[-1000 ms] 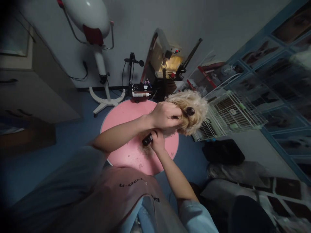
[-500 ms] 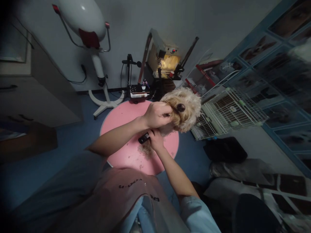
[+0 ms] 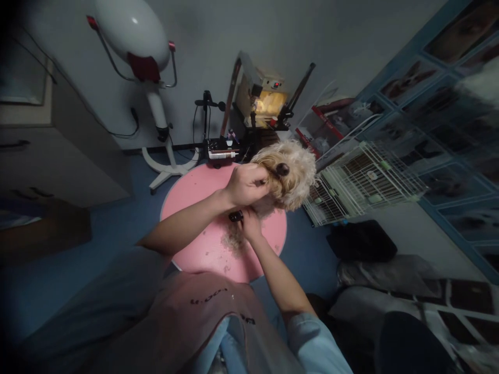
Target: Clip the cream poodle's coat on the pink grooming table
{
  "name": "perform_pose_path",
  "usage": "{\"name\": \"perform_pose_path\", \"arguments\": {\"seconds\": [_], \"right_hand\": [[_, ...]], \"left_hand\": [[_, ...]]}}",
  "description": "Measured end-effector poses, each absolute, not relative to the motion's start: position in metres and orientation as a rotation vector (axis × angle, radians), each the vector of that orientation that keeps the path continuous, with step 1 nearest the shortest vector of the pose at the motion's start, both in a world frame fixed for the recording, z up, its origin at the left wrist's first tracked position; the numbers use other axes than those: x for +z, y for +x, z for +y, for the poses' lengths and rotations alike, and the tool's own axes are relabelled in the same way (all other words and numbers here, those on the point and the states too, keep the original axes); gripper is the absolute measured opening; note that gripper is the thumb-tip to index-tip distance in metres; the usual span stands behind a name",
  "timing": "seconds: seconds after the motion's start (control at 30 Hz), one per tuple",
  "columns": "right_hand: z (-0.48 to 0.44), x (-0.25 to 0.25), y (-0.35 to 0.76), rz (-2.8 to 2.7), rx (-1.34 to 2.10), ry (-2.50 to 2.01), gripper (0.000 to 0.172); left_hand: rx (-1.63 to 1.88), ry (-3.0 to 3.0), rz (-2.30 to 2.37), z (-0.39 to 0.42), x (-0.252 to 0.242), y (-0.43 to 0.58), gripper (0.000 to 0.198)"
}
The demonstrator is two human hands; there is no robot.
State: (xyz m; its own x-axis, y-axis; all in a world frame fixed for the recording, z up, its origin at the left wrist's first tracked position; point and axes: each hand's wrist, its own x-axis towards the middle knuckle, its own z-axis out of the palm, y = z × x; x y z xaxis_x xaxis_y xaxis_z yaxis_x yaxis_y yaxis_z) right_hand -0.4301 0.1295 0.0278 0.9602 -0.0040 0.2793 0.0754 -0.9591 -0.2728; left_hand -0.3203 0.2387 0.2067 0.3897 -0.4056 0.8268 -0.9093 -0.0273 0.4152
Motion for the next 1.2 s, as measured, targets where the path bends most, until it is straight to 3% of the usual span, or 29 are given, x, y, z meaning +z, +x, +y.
{"name": "perform_pose_path", "arguments": {"seconds": [0.2,0.43,0.53,0.67,0.83,0.93,1.07,1.2], "right_hand": [[0.136,0.035,-0.458,-0.310,-0.564,-2.750,0.047],[0.131,0.037,-0.446,-0.221,-0.439,-2.754,0.039],[0.130,0.034,-0.475,-0.128,-0.580,-2.536,0.040],[0.103,0.068,-0.507,0.056,-0.701,-2.102,0.038],[0.050,0.122,-0.473,0.178,-1.058,-2.029,0.043],[0.038,0.121,-0.448,0.150,-0.863,-2.043,0.038],[0.041,0.083,-0.453,0.037,-0.498,-2.057,0.033],[0.037,0.058,-0.476,-0.006,-0.405,-1.978,0.033]], "left_hand": [[0.611,1.620,-1.214,0.243,0.205,-0.318,0.032],[0.629,1.570,-1.122,0.247,0.198,-0.316,0.038],[0.648,1.536,-1.081,0.251,0.193,-0.314,0.040],[0.649,1.513,-0.975,0.253,0.186,-0.317,0.040],[0.685,1.398,-0.786,0.247,0.180,-0.326,0.038],[0.709,1.367,-0.724,0.244,0.180,-0.331,0.034],[0.777,1.360,-0.683,0.244,0.183,-0.339,0.031],[0.835,1.390,-0.628,0.243,0.186,-0.347,0.030]]}}
